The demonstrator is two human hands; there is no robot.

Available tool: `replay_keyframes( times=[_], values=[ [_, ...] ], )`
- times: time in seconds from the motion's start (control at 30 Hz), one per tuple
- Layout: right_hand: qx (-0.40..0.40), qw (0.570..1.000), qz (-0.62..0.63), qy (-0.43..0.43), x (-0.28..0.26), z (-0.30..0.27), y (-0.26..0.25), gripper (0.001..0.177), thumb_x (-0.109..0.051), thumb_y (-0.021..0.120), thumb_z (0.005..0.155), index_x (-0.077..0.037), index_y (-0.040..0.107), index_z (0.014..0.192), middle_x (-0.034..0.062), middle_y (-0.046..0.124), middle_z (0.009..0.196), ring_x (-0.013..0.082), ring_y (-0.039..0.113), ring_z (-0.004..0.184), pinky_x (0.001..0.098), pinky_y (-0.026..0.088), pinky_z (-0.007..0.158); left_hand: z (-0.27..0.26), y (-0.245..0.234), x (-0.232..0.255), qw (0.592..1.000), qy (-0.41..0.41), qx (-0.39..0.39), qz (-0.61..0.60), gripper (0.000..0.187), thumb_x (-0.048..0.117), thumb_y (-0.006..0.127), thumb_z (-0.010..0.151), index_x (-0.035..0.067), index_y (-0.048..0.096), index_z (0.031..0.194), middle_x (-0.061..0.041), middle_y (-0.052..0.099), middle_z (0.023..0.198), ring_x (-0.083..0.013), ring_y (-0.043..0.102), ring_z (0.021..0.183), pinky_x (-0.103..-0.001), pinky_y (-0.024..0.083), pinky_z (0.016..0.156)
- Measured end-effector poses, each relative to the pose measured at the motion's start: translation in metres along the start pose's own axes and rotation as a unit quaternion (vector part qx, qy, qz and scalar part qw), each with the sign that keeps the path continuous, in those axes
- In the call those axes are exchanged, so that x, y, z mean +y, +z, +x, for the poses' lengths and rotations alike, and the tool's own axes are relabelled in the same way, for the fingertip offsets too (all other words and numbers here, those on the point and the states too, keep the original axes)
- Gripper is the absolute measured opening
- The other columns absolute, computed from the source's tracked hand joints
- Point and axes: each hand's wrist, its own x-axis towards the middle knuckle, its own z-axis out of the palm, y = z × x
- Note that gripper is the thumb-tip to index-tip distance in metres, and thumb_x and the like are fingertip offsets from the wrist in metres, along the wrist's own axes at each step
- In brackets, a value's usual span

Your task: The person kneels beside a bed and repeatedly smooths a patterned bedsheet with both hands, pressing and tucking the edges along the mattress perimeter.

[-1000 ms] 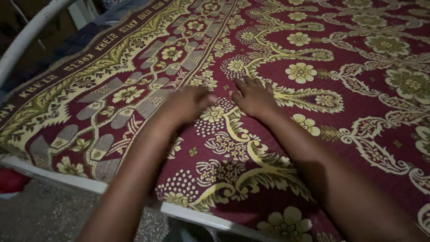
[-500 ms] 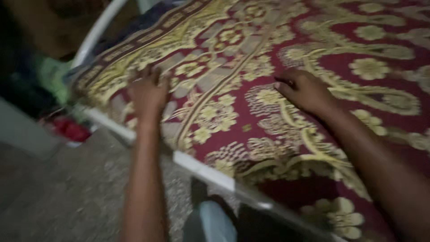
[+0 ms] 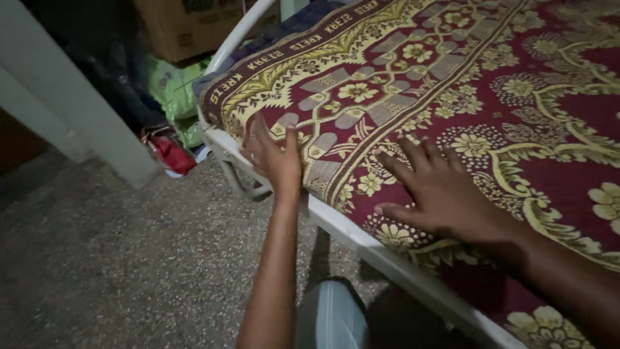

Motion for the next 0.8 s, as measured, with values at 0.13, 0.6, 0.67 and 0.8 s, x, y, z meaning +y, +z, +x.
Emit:
replay_keyframes(
  times=[0.13,0.6,0.67,0.8],
  values=[
    [-0.045,0.998,-0.024,0.030,-0.018,0.010,-0.008,0.111,-0.083,0.050,0.082,-0.027,0.005,0.166,0.0262,0.001,0.170,0.0576,0.007,0.145,0.0701,0.010,0.113,0.005,0.014,-0.005,0.966,-0.183,0.066,-0.168,0.110,0.028,0.084,0.082,0.002,0.012,0.160,-0.031,0.014,0.166,-0.0437,0.018,0.154,-0.050,0.015,0.121],
    [-0.086,0.894,-0.363,-0.249,-0.083,0.038,0.044,0.079,-0.072,0.033,0.103,-0.008,0.038,0.150,0.0226,-0.002,0.173,0.0475,-0.001,0.157,0.0702,-0.002,0.117,0.027,0.014,-0.018,0.838,-0.184,0.089,-0.505,0.107,0.007,0.075,0.073,0.002,0.013,0.161,-0.016,0.033,0.156,-0.0298,0.056,0.126,-0.038,0.051,0.102],
    [0.013,0.872,-0.415,-0.259,-0.086,0.046,0.047,0.087,-0.077,0.024,0.104,-0.003,0.063,0.132,0.0232,0.008,0.173,0.0449,0.006,0.159,0.0687,-0.001,0.119,0.027,0.011,-0.030,0.825,-0.149,0.031,-0.543,0.108,0.009,0.077,0.070,-0.001,0.020,0.160,-0.024,0.045,0.150,-0.0308,0.056,0.125,-0.037,0.049,0.103],
    [0.062,0.835,-0.473,-0.274,-0.094,0.053,0.050,0.062,-0.052,0.050,0.096,-0.009,0.062,0.139,0.0232,0.014,0.170,0.0460,0.011,0.154,0.0722,0.003,0.115,0.033,0.010,-0.060,0.902,-0.185,-0.024,-0.390,0.110,0.021,0.084,0.072,-0.005,0.022,0.159,-0.026,0.048,0.152,-0.0324,0.056,0.129,-0.038,0.046,0.106]
  ],
)
